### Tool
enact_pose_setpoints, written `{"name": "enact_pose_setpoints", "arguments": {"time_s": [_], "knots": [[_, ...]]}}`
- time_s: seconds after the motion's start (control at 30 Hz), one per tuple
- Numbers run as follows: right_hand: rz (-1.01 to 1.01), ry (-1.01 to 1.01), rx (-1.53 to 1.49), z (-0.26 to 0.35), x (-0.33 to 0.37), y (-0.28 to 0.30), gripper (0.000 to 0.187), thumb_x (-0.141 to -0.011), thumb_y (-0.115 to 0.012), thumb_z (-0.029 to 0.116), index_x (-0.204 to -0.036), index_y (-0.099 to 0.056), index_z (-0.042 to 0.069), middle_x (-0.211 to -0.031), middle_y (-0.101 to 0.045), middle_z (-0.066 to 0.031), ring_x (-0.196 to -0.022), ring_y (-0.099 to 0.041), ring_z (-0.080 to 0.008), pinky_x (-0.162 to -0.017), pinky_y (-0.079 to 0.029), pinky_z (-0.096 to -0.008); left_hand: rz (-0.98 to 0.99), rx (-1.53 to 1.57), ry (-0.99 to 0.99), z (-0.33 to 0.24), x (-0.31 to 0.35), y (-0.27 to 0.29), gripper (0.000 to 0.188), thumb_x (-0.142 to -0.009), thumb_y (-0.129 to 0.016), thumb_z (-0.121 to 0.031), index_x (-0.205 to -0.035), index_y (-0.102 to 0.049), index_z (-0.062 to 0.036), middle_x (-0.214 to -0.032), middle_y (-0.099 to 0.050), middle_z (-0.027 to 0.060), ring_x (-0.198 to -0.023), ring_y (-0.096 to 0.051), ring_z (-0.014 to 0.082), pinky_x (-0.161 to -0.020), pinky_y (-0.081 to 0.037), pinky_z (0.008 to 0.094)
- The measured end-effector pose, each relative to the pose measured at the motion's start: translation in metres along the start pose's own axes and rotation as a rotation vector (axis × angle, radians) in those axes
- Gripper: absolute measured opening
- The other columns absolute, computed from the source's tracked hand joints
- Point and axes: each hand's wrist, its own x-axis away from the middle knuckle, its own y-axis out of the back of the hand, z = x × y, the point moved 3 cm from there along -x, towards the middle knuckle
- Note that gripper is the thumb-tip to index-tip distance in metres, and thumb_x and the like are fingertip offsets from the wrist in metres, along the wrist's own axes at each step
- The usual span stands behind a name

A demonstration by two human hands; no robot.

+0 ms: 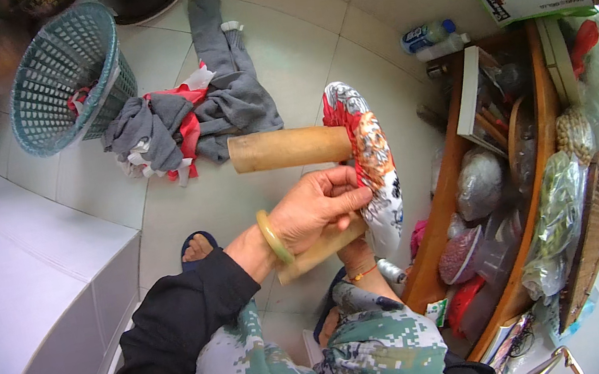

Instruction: The person sits on the floor and repeatedly inserts and removes cylindrical wooden dowels into a patterned fabric cover. They adjust the fabric around the dowels and rotate the assembly to fit the pieces together.

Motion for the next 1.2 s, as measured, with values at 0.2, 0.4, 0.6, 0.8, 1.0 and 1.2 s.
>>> {"name": "enact_pose_setpoints", "arguments": {"time_s": [0.2, 0.4, 0.6, 0.8, 1.0, 1.2], "knots": [[0.109, -0.180, -0.290, 0.006, 0.011, -0.008, 0.062, -0.094, -0.078, 0.022, -0.149, -0.061, -0.002, -0.136, -0.072, -0.0196, -0.120, -0.073, -0.0327, -0.104, -0.063, -0.0464, 0.043, -0.041, 0.094, 0.012, -0.006, -0.018, 0.018, -0.106, -0.077, -0.011, -0.123, -0.073, -0.0059, -0.108, -0.077, -0.0006, -0.066, -0.053, -0.0005, -0.053, -0.039, 0.0178], [0.181, -0.229, -0.303, 0.026, 0.016, -0.016, 0.068, -0.091, -0.076, 0.023, -0.151, -0.058, -0.004, -0.138, -0.071, -0.0237, -0.120, -0.073, -0.0348, -0.105, -0.061, -0.0501, 0.064, -0.073, 0.110, 0.004, 0.005, -0.012, 0.028, -0.106, -0.076, -0.012, -0.132, -0.070, -0.0044, -0.117, -0.077, 0.0023, -0.091, -0.066, 0.0038, -0.072, -0.052, 0.0208], [0.155, -0.021, 0.067, 0.070, 0.015, -0.001, 0.070, -0.091, -0.071, 0.017, -0.155, -0.055, -0.005, -0.147, -0.069, -0.0230, -0.131, -0.070, -0.0394, -0.118, -0.052, -0.0557, -0.263, 0.080, 0.016, -0.027, 0.055, 0.045, 0.051, -0.118, -0.053, -0.037, -0.152, -0.057, 0.0005, -0.150, -0.066, 0.0149, -0.130, -0.068, 0.0247, -0.111, -0.056, 0.0414], [0.154, -0.204, 0.341, 0.060, 0.025, 0.017, 0.036, -0.096, -0.068, 0.011, -0.123, -0.075, -0.010, -0.120, -0.081, -0.0180, -0.112, -0.079, -0.0297, -0.106, -0.061, -0.0444, -0.521, -0.233, 0.077, -0.035, 0.095, 0.087, 0.072, -0.112, -0.055, -0.064, -0.152, -0.058, -0.0045, -0.146, -0.067, 0.0139, -0.129, -0.066, 0.0246, -0.113, -0.052, 0.0514], [0.145, -0.218, 0.433, 0.029, 0.055, 0.004, 0.060, -0.088, -0.079, 0.001, -0.146, -0.064, -0.002, -0.137, -0.076, -0.0109, -0.124, -0.072, -0.0233, -0.109, -0.058, -0.0390, -0.930, -0.885, -0.074, -0.037, 0.070, 0.131, 0.059, -0.113, -0.060, -0.057, -0.135, -0.075, -0.0046, -0.121, -0.075, 0.0016, -0.109, -0.066, 0.0119, -0.096, -0.050, 0.0309], [0.368, -0.201, 0.851, 0.036, 0.067, -0.027, 0.050, -0.092, -0.083, 0.016, -0.136, -0.069, -0.006, -0.128, -0.079, -0.0095, -0.111, -0.070, -0.0157, -0.103, -0.056, -0.0337, -0.795, -1.524, -0.214, -0.068, 0.027, 0.082, 0.067, -0.115, -0.055, -0.054, -0.090, -0.075, 0.0058, -0.062, -0.056, 0.0100, -0.065, -0.053, 0.0116, -0.062, -0.046, 0.0382]]}}
